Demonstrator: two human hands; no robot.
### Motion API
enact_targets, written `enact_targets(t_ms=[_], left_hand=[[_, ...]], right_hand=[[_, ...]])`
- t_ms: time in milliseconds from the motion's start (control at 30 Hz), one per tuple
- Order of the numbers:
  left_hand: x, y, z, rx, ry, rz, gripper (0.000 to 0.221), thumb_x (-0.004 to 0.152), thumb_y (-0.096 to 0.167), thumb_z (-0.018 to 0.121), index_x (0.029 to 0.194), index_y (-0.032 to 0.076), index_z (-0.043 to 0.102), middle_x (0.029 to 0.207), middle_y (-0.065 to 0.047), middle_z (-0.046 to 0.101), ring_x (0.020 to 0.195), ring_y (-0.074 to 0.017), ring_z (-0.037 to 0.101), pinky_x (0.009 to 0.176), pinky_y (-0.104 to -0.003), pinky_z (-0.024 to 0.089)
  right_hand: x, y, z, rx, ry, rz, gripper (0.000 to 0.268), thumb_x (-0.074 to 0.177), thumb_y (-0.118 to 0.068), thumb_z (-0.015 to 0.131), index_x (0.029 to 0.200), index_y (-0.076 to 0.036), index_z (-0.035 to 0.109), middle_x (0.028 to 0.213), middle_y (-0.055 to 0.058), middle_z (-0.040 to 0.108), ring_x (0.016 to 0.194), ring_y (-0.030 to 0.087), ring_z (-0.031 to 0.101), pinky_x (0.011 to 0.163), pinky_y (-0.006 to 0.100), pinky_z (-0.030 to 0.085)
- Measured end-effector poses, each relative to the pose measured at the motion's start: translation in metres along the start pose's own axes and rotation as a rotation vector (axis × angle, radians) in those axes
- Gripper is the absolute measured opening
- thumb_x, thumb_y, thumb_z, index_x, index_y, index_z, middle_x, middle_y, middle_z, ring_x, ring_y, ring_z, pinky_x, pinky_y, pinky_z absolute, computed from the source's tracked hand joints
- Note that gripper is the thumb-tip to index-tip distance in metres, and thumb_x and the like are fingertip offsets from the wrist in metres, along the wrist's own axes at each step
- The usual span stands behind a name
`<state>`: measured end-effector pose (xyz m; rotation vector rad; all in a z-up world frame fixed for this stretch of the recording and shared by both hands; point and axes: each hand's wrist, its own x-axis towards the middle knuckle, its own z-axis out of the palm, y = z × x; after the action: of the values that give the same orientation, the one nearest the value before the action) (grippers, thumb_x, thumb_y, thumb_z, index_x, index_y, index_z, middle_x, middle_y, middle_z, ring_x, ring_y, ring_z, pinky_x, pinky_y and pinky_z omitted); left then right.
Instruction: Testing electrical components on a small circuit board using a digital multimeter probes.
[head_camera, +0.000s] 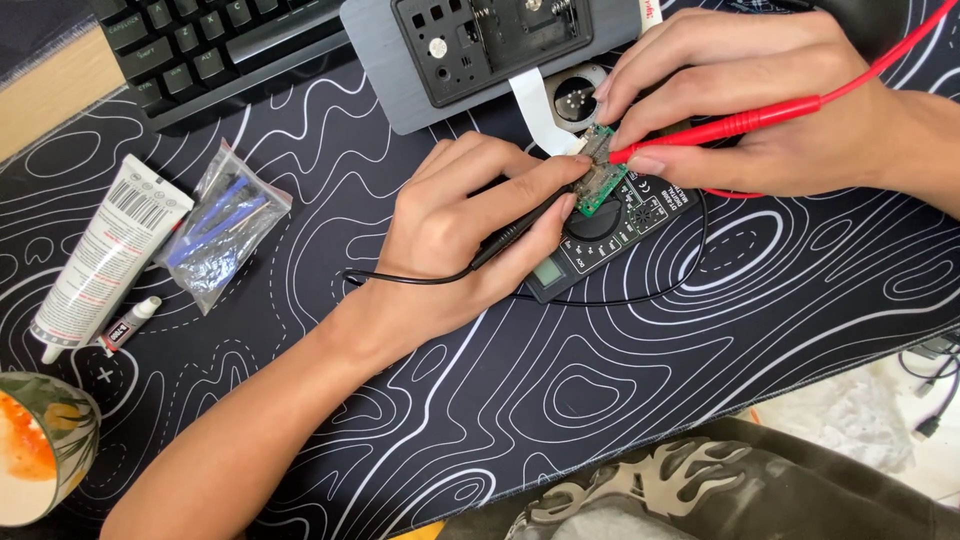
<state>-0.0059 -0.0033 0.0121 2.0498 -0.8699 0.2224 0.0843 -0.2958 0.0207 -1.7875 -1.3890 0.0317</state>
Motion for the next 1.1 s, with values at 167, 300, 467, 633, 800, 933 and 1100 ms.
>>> enact_targets(t_ms=[167,300,467,633,800,933,1100], left_hand=[[-0.0005,-0.0012,0.002,0.012,0.002,-0.007,0.02,0.122,0.007,0.075,0.142,0.004,0.077,0.11,-0.009,0.071,0.1,-0.029,0.07,0.092,-0.043,0.052],[-0.0007,-0.001,0.0022,0.015,0.005,-0.011,0.021,0.122,0.008,0.074,0.143,0.004,0.077,0.109,-0.009,0.07,0.099,-0.0285,0.069,0.092,-0.042,0.052],[0.0,0.0018,-0.0006,0.015,0.016,0.002,0.019,0.12,0.008,0.074,0.138,0.002,0.078,0.114,-0.01,0.078,0.106,-0.0289,0.074,0.094,-0.043,0.054],[0.0009,0.0007,0.001,0.012,0.013,0.003,0.019,0.121,0.007,0.074,0.139,0.003,0.077,0.11,-0.01,0.073,0.101,-0.0293,0.071,0.094,-0.043,0.053],[0.0004,0.0,0.0014,0.009,0.003,-0.013,0.02,0.122,0.008,0.073,0.142,0.004,0.077,0.109,-0.009,0.072,0.1,-0.0284,0.069,0.094,-0.042,0.053],[-0.0005,0.0008,0.0009,0.012,0.01,-0.002,0.02,0.122,0.008,0.073,0.141,0.003,0.077,0.113,-0.009,0.077,0.104,-0.0288,0.073,0.095,-0.043,0.054],[0.0002,-0.0002,0.001,0.029,0.017,0.009,0.019,0.122,0.007,0.073,0.141,0.003,0.077,0.114,-0.01,0.077,0.104,-0.0299,0.073,0.095,-0.043,0.054]], right_hand=[[-0.0003,-0.001,0.0,-0.003,-0.002,0.015,0.016,0.103,0.001,0.082,0.113,0.014,0.08,0.123,0.03,0.077,0.121,0.046,0.08,0.111,0.051,0.067],[0.0004,-0.0014,-0.0005,-0.009,-0.007,0.012,0.016,0.103,0.001,0.082,0.113,0.014,0.08,0.123,0.03,0.077,0.122,0.046,0.08,0.11,0.051,0.067],[0.0,-0.001,-0.0012,0.001,-0.006,0.019,0.017,0.103,0.0,0.082,0.113,0.013,0.08,0.124,0.03,0.077,0.122,0.046,0.08,0.112,0.051,0.067],[-0.0001,-0.0016,-0.0011,0.002,-0.006,0.02,0.017,0.103,0.001,0.082,0.113,0.014,0.08,0.124,0.031,0.077,0.122,0.046,0.079,0.111,0.051,0.066],[0.0,0.0,0.0,-0.007,0.01,0.007,0.015,0.103,0.001,0.083,0.111,0.014,0.08,0.122,0.03,0.078,0.12,0.046,0.08,0.109,0.05,0.066],[0.0019,-0.0002,-0.0004,-0.003,0.002,-0.018,0.013,0.103,0.004,0.082,0.108,0.017,0.079,0.118,0.033,0.077,0.116,0.047,0.08,0.105,0.051,0.067],[0.0031,-0.0015,-0.0002,0.006,-0.011,-0.027,0.012,0.104,0.006,0.08,0.106,0.018,0.077,0.116,0.033,0.076,0.118,0.05,0.079,0.107,0.053,0.067]])
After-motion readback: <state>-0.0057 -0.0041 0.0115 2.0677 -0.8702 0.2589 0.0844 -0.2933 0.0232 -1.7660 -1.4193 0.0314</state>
